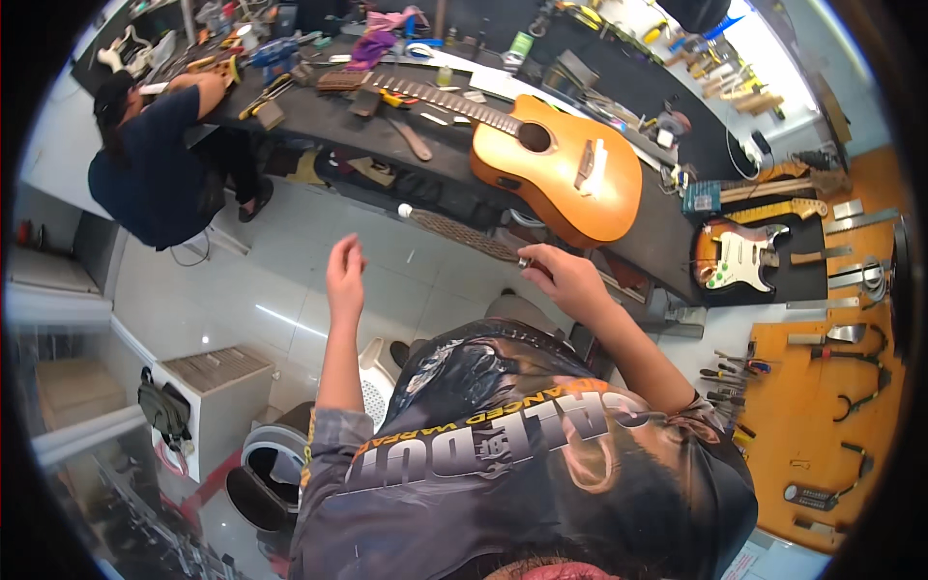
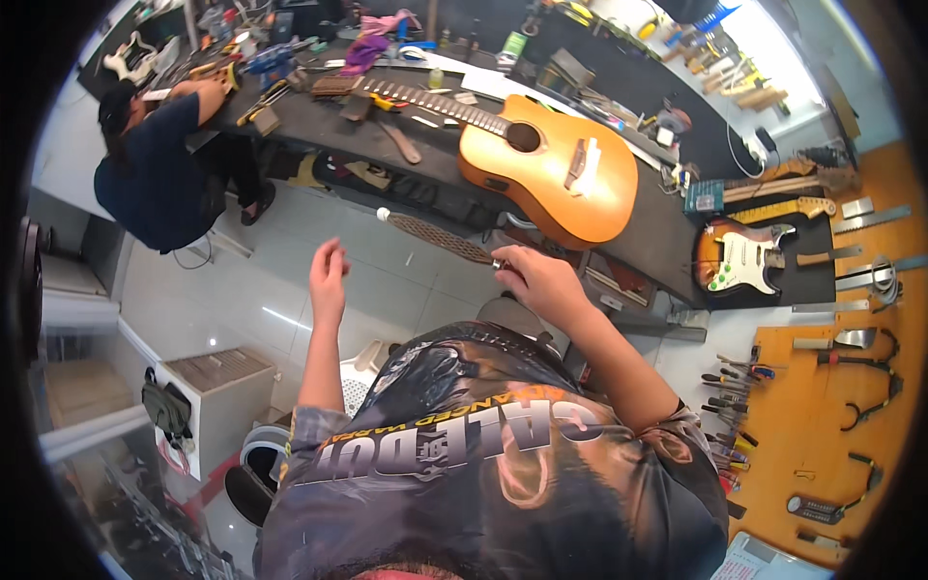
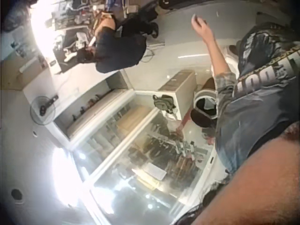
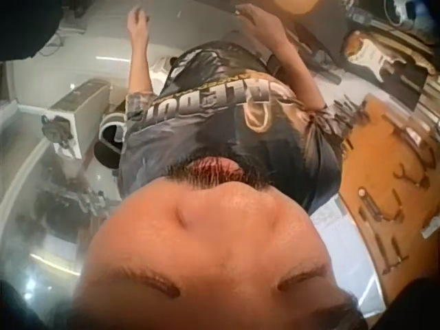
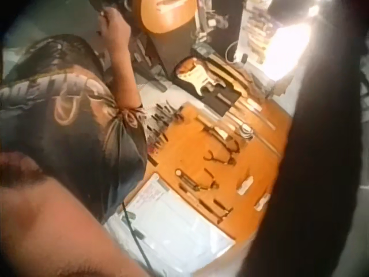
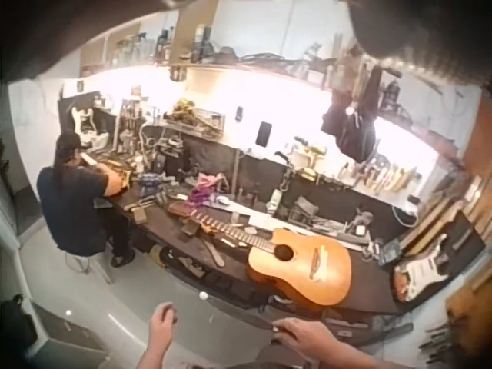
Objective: The person uses a rasp to sand the underside of a wooden guitar bridge that is taped to the body of an acoustic guitar. They then move to a secondary station and continue filing the bridge piece with a small metal file by hand.
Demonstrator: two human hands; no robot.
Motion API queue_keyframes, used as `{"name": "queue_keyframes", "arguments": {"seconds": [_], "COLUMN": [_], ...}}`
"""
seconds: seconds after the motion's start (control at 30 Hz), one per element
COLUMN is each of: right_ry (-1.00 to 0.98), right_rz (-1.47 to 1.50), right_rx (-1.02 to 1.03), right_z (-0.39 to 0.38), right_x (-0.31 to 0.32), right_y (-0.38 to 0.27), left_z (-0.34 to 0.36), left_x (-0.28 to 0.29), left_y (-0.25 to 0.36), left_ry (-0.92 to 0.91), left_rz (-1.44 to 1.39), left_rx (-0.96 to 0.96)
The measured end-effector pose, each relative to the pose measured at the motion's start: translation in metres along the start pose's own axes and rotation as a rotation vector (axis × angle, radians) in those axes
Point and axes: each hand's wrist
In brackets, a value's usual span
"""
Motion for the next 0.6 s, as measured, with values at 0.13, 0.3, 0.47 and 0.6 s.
{"name": "queue_keyframes", "arguments": {"seconds": [0.13,0.3,0.47,0.6], "right_ry": [0.079,0.082,0.013,-0.089], "right_rz": [-0.033,-0.104,-0.078,-0.065], "right_rx": [-0.038,-0.004,-0.037,-0.004], "right_z": [0.001,0.007,0.02,0.027], "right_x": [0.042,0.093,0.129,0.143], "right_y": [0.074,0.208,0.338,0.404], "left_z": [0.041,0.072,0.087,0.089], "left_x": [-0.146,-0.304,-0.427,-0.477], "left_y": [0.066,0.064,0.019,-0.003], "left_ry": [-0.191,-0.321,-0.31,-0.303], "left_rz": [0.059,0.292,0.429,0.514], "left_rx": [-0.27,-0.493,-0.527,-0.519]}}
Point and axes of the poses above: each hand's wrist, its own z-axis towards the middle knuckle, its own x-axis out of the back of the hand, y = z × x, and after that the axes turned 3 degrees about y, right-handed
